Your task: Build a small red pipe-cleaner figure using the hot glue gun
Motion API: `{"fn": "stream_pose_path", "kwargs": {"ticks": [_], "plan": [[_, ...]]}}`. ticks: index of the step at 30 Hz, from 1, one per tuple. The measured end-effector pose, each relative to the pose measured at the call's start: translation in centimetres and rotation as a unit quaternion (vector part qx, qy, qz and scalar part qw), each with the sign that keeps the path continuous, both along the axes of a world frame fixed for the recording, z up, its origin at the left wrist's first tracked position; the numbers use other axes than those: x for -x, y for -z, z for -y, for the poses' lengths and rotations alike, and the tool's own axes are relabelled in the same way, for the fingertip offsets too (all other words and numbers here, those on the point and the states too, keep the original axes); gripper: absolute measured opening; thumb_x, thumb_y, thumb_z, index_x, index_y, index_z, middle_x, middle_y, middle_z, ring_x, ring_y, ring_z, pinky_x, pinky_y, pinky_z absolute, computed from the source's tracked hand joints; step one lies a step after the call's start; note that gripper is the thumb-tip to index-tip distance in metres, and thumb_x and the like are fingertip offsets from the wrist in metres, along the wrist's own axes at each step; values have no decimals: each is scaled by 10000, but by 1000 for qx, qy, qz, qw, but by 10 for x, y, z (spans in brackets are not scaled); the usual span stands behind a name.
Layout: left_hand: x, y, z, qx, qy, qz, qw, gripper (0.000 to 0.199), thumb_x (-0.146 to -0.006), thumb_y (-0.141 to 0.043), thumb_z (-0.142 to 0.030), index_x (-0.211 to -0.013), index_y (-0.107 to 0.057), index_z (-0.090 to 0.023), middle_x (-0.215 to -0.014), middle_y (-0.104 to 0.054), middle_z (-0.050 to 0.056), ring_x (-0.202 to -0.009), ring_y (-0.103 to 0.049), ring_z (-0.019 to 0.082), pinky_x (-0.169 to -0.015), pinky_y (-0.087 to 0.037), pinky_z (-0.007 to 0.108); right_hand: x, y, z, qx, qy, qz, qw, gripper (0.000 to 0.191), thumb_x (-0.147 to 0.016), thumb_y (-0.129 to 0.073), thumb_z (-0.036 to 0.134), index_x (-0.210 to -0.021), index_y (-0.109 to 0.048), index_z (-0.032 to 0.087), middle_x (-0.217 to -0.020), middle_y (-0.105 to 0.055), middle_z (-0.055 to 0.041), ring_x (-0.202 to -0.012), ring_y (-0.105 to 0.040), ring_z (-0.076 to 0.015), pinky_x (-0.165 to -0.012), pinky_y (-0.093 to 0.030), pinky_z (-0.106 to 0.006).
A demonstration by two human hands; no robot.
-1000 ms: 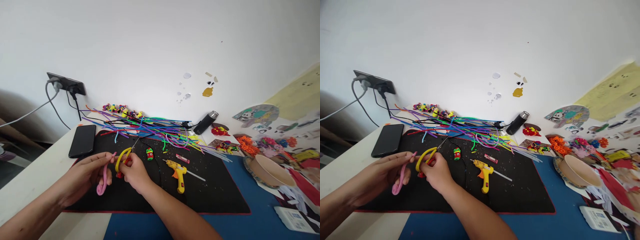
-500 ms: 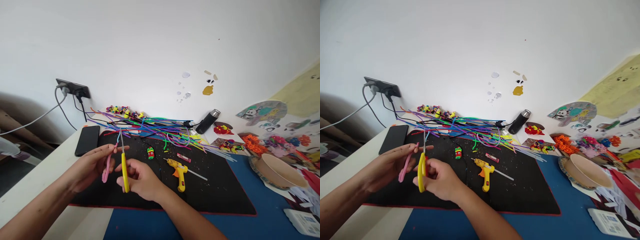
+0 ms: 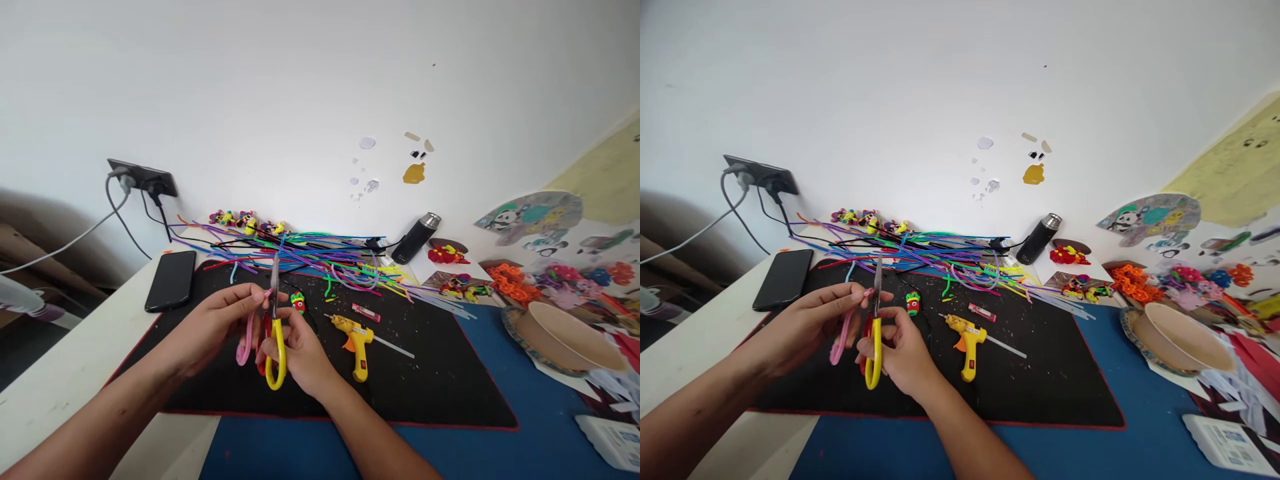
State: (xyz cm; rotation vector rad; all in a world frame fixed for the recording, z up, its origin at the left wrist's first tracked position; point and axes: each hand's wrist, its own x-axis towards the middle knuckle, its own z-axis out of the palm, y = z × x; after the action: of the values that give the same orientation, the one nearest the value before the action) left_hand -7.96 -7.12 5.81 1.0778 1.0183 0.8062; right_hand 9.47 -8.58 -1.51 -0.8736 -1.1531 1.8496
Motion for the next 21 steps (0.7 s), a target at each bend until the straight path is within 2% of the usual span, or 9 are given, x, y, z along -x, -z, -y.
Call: {"fn": "stream_pose_path", "kwargs": {"ticks": [4, 7, 9, 11, 14, 16, 19, 21], "plan": [[-7, -9, -5, -39, 36, -21, 998, 556, -804, -725, -749, -809, -599, -207, -526, -665, 19, -414, -597, 183, -483, -498, 310, -1, -3, -5, -17, 6, 2, 1000, 697, -732, -907, 618, -1183, -526, 249, -732, -705, 47, -538, -627, -137, -475, -355, -220], [-2, -13, -16, -103, 13, -100, 990, 557, -848, -656, -765, -860, -601, -210, -532, -654, 3, -431, -598, 182, -490, -469, 291, -10, -7, -7, -26, 2, 16, 1000, 642, -785, -822, 715, -1118, -589, 218, -727, -717, 14, -567, -648, -148, -516, -427, -242], [2, -14, -24, -151, -18, -170, 974, 543, -876, -610, -752, -899, -624, -209, -507, -593, -32, -422, -544, 161, -476, -422, 270, -15, -6, -6, -35, 15, 21, 999, 645, -788, -819, 729, -1091, -629, 193, -725, -720, -4, -611, -672, -156, -560, -488, -256], [7, -12, -31, -202, -38, -233, 950, 512, -902, -578, -713, -884, -650, -207, -538, -569, -41, -450, -499, 146, -486, -394, 261, -19, -2, -5, -11, 21, 9, 1000, 689, -733, -881, 701, -1131, -624, 200, -741, -721, 8, -561, -666, -148, -497, -477, -234], [11, -6, -36, -268, -55, -299, 914, 469, -947, -547, -639, -813, -658, -204, -706, -670, -2, -572, -529, 152, -583, -425, 267, -21, 6, 0, 10, 15, -2, 1000, 660, -764, -892, 643, -1186, -617, 215, -814, -731, 12, -482, -639, -113, -431, -449, -203], [12, -1, -35, -281, -62, -323, 901, 454, -971, -528, -608, -802, -656, -207, -767, -702, 6, -626, -545, 162, -630, -429, 271, -21, 10, 3, 9, 8, -20, 1000, 621, -814, -860, 635, -1200, -621, 210, -811, -728, 9, -432, -598, -92, -408, -433, -198], [14, 4, -32, -279, -74, -346, 893, 433, -979, -517, -588, -800, -644, -215, -717, -678, -3, -625, -544, 172, -630, -406, 277, -21, 13, 7, 7, 12, -70, 997, 601, -863, -812, 660, -1200, -604, 208, -785, -720, 8, -386, -543, -78, -373, -390, -191], [14, 5, -30, -279, -84, -355, 888, 419, -971, -516, -588, -814, -638, -219, -674, -659, -8, -614, -556, 179, -620, -397, 279, -21, 13, 9, 8, 15, -99, 995, 602, -880, -785, 685, -1202, -585, 217, -795, -722, 5, -391, -559, -85, -372, -394, -189]]}}
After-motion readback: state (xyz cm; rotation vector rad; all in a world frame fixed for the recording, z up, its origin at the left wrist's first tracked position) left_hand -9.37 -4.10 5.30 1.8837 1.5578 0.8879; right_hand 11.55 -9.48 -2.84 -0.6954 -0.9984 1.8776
